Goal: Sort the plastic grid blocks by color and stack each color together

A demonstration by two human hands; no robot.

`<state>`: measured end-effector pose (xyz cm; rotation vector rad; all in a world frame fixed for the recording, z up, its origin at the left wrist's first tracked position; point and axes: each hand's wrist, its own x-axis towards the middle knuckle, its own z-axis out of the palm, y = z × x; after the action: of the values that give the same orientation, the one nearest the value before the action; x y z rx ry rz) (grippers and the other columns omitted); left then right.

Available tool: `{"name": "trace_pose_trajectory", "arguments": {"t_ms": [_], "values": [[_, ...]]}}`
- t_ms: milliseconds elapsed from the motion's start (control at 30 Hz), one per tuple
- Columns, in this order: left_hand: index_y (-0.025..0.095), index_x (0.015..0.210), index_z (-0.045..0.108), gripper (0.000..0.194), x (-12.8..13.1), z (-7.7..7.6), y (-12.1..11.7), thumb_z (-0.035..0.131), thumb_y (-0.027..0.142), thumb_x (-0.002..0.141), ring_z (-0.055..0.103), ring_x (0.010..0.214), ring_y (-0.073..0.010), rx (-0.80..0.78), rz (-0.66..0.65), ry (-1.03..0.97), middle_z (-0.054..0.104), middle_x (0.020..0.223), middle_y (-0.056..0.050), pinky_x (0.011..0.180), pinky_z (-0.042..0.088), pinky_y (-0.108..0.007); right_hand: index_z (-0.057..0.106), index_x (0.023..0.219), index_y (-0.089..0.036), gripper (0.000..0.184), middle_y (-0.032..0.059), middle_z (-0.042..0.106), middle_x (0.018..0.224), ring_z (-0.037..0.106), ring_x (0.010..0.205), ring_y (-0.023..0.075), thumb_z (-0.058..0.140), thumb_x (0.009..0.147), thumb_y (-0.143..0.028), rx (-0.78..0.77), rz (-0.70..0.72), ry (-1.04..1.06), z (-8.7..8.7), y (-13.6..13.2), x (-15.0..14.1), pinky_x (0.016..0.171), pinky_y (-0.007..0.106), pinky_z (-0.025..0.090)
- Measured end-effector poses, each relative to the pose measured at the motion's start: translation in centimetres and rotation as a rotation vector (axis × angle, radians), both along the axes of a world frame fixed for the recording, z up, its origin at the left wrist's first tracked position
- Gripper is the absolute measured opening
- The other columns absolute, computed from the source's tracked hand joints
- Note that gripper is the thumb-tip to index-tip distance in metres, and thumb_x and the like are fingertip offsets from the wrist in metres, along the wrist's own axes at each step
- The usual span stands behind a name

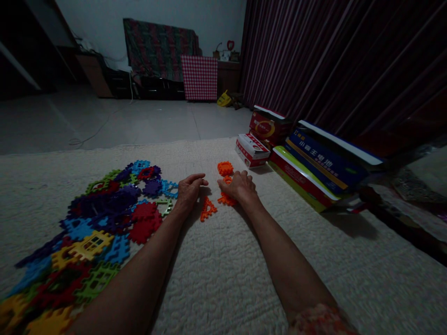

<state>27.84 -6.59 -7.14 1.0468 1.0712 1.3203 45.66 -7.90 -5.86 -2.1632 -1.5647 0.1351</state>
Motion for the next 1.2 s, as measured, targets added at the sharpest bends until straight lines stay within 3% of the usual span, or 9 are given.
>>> {"name": "trace_pose_trajectory", "arguments": {"t_ms": [133, 300, 433, 533, 1033, 1200], "values": [[0.015, 0.091, 0.077, 0.035, -0.1, 0.3, -0.1, 0.062, 0.025, 0.061, 0.053, 0.053, -0.0099, -0.01, -0.005, 0.018, 0.07, 0.067, -0.002, 0.055, 0.041, -0.022, 0.064, 0.103, -0.019, 0.059, 0.0211, 0.058, 0.119, 0.051, 0.123, 0.0438, 0.074, 0.066, -0.064, -0.018, 0.005, 0.009, -0.3, 0.3, -1.3, 0.099, 0.063, 0.043], [0.015, 0.092, 0.076, 0.036, 0.0, 0.4, -0.2, 0.061, 0.025, 0.061, 0.054, 0.052, -0.01, -0.014, -0.006, 0.008, 0.07, 0.068, -0.002, 0.054, 0.042, -0.022, 0.063, 0.104, -0.018, 0.051, 0.0209, 0.058, 0.117, 0.055, 0.117, 0.0427, 0.075, 0.065, -0.048, -0.058, -0.011, 0.025, 0.2, 0.2, -1.2, 0.096, 0.057, 0.047], [0.015, 0.094, 0.076, 0.038, 0.0, 0.1, 0.0, 0.061, 0.026, 0.061, 0.056, 0.053, -0.011, -0.026, -0.02, 0.004, 0.07, 0.07, -0.002, 0.055, 0.044, -0.023, 0.058, 0.111, -0.02, 0.056, 0.0131, 0.058, 0.116, 0.058, 0.113, 0.0331, 0.074, 0.066, -0.049, 0.091, -0.023, 0.036, 0.3, 0.3, -0.4, 0.098, 0.047, 0.048], [0.015, 0.093, 0.076, 0.037, 0.0, 0.1, 0.0, 0.061, 0.027, 0.061, 0.056, 0.052, -0.0107, -0.025, -0.015, 0.009, 0.07, 0.069, -0.002, 0.054, 0.043, -0.023, 0.054, 0.117, -0.019, 0.058, 0.0143, 0.055, 0.123, 0.055, 0.118, 0.032, 0.071, 0.071, -0.049, 0.16, -0.038, 0.014, 0.0, 0.3, -0.5, 0.1, 0.045, 0.047], [0.015, 0.091, 0.076, 0.034, 0.0, 0.4, -0.2, 0.062, 0.024, 0.062, 0.054, 0.051, -0.01, -0.018, -0.005, 0.013, 0.07, 0.067, -0.002, 0.053, 0.041, -0.022, 0.051, 0.116, -0.016, 0.058, 0.0193, 0.052, 0.128, 0.052, 0.121, 0.0385, 0.073, 0.072, -0.047, 0.083, -0.057, -0.029, 0.6, 0.7, -2.3, 0.099, 0.052, 0.045], [0.014, 0.091, 0.076, 0.034, 0.0, 0.5, -0.3, 0.061, 0.024, 0.062, 0.055, 0.05, -0.0104, -0.034, -0.007, -0.011, 0.069, 0.066, -0.002, 0.052, 0.043, -0.023, 0.05, 0.117, -0.019, 0.064, 0.0177, 0.052, 0.128, 0.052, 0.119, 0.0366, 0.077, 0.067, -0.049, 0.164, -0.031, 0.006, 0.0, 1.0, -1.6, 0.098, 0.051, 0.046]]}}
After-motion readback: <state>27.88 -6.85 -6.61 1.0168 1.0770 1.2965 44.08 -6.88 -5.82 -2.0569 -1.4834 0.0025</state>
